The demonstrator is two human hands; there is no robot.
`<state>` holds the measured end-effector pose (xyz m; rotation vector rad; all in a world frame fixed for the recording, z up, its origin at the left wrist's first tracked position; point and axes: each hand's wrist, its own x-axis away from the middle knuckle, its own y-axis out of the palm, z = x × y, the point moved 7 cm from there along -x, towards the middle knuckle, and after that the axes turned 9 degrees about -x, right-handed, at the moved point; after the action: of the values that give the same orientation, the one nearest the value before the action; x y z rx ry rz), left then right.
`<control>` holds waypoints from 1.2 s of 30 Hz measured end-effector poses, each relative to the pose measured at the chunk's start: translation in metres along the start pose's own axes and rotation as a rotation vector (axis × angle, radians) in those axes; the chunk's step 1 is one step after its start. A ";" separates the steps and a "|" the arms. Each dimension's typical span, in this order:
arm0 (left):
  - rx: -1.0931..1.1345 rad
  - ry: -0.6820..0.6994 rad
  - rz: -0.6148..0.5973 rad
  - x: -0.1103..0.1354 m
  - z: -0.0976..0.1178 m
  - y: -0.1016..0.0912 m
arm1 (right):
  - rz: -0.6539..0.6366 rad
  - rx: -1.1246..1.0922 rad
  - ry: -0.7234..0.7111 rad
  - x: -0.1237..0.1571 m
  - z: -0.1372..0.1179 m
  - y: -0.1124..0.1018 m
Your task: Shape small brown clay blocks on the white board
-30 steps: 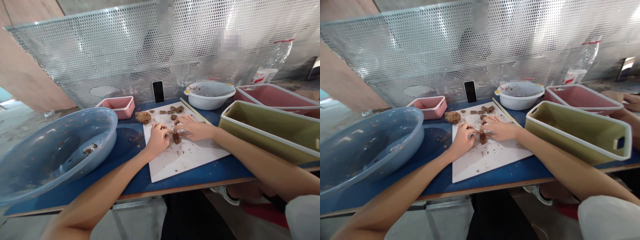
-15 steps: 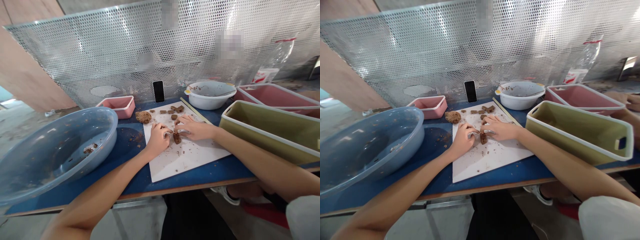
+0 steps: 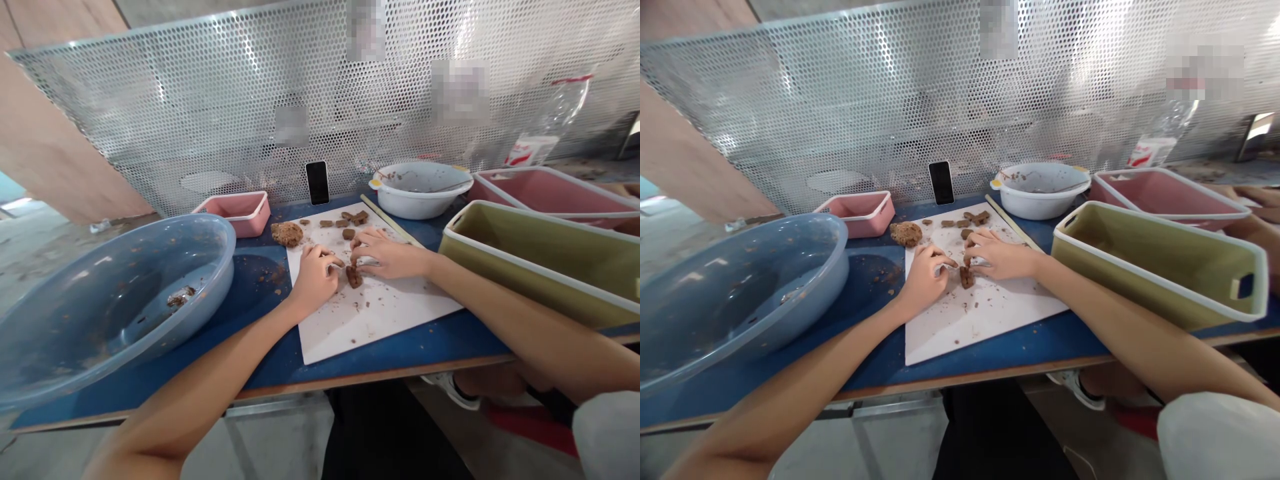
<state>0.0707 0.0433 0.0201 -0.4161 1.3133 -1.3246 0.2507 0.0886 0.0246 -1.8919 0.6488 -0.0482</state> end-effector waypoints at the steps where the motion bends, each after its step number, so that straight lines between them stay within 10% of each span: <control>1: -0.001 -0.002 -0.005 0.000 0.000 0.000 | -0.002 -0.007 0.002 0.000 0.000 0.000; 36: -0.001 0.022 -0.022 0.000 -0.003 0.009 | 0.021 0.129 -0.034 -0.001 -0.006 -0.001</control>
<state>0.0724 0.0470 0.0116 -0.4190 1.3304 -1.3507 0.2488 0.0845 0.0282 -1.7577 0.6275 -0.0434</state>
